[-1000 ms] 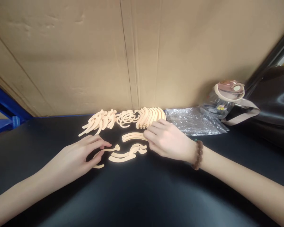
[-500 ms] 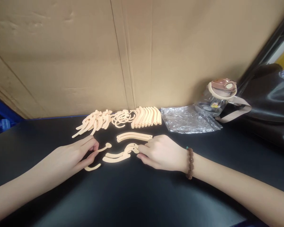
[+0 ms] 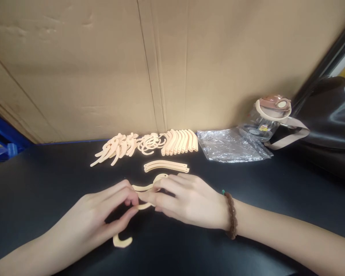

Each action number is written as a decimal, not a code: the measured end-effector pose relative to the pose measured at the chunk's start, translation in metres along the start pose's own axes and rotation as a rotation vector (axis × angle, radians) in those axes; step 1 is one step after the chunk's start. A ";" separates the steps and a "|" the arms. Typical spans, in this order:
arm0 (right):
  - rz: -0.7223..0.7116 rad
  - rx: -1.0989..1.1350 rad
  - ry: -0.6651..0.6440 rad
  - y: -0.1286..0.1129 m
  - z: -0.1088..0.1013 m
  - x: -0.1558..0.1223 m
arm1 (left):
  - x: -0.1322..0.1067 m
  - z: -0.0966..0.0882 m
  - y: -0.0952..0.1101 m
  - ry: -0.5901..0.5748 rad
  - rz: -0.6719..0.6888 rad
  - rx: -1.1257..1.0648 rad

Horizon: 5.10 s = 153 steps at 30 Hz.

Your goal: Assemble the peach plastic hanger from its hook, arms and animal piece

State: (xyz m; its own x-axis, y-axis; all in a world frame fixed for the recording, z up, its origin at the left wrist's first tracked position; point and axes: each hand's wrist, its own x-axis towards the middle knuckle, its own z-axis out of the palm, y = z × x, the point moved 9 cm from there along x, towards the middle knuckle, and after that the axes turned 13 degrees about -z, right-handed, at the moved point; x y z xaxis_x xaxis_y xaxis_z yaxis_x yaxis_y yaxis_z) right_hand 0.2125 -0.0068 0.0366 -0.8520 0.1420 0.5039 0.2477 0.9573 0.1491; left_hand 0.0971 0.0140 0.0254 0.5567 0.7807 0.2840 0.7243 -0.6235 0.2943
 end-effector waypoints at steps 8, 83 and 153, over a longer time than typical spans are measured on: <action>-0.028 0.115 0.109 -0.003 -0.005 -0.001 | -0.004 -0.003 0.014 -0.086 0.093 -0.066; 0.852 0.815 0.445 0.105 0.027 -0.072 | 0.065 0.012 -0.016 0.084 -0.040 0.497; 0.829 1.433 0.400 0.051 0.047 -0.034 | 0.001 0.004 0.034 0.090 0.203 0.159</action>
State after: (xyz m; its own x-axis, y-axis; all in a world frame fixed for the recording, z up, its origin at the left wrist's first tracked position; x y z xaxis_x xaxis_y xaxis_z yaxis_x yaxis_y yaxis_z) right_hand 0.2325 0.0489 -0.0131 -0.5017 0.8294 0.2459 -0.2409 0.1391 -0.9605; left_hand 0.1239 -0.0065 0.0324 0.6637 0.6291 0.4047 0.6605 -0.7468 0.0777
